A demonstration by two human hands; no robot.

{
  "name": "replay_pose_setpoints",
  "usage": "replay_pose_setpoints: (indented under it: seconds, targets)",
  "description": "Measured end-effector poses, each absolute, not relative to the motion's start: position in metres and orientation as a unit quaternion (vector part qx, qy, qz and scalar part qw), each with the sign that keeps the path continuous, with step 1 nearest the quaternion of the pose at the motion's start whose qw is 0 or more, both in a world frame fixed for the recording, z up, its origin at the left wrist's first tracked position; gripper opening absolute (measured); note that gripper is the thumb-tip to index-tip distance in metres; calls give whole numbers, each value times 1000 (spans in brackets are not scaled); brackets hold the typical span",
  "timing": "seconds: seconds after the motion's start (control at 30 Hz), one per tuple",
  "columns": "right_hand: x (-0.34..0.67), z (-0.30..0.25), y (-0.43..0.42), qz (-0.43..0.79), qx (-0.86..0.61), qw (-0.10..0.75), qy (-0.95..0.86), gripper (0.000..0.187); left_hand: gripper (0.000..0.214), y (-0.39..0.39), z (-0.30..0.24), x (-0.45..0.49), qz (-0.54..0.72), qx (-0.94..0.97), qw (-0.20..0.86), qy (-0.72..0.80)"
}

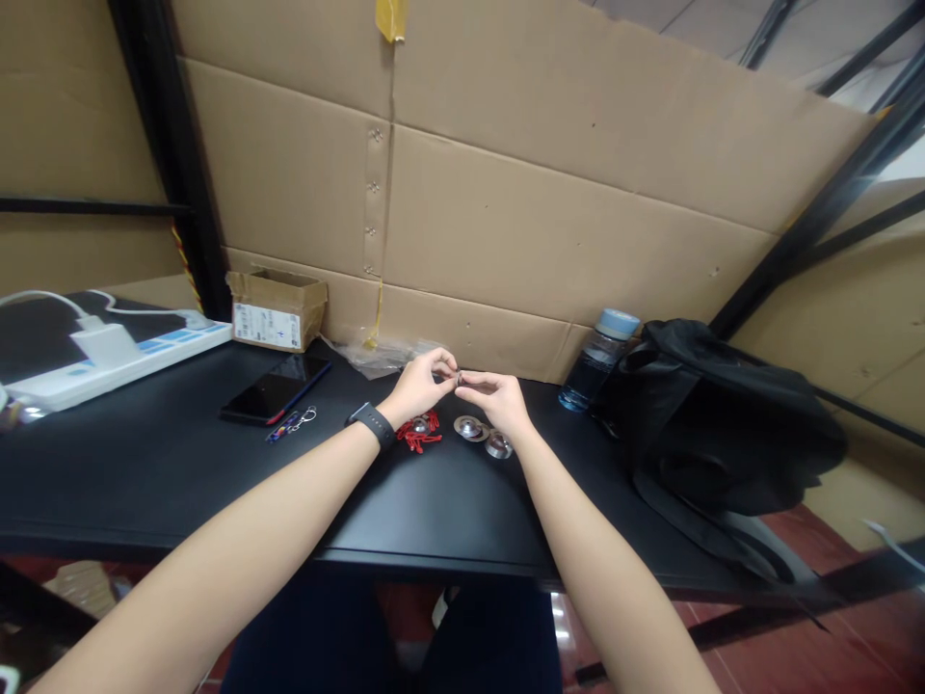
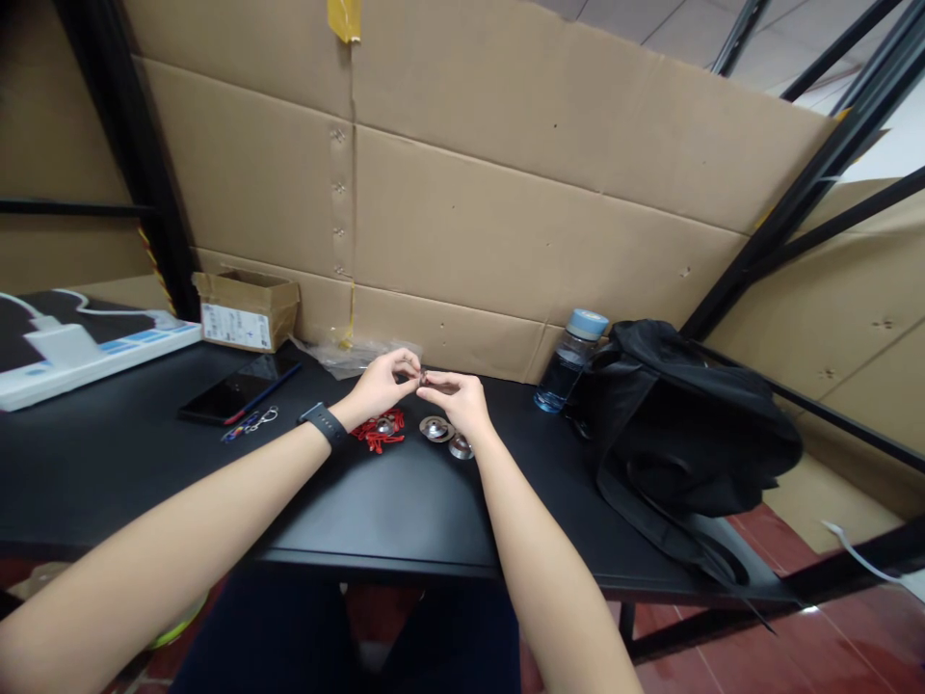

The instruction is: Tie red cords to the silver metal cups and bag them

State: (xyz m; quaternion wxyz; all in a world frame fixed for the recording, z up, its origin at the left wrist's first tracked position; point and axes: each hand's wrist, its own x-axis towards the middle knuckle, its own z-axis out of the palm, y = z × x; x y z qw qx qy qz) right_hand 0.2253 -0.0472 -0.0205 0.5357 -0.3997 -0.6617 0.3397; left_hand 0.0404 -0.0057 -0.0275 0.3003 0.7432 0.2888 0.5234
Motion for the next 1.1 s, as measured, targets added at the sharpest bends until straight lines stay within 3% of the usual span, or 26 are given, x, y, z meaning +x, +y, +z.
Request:
replay_pose_setpoints:
  seconds: [0.3,0.6,1.1]
  targets:
    - [227,-21,-43,346,-407,556,-636,40,31,-6,-30,48,549,666,422,276]
    - [230,-21,-43,344,-397,571,-631,33,37,-10,-27,48,523,694,434,240]
    - [230,-21,-39,301,-396,532,-686,33,28,-9,-29,53,540,682,413,271]
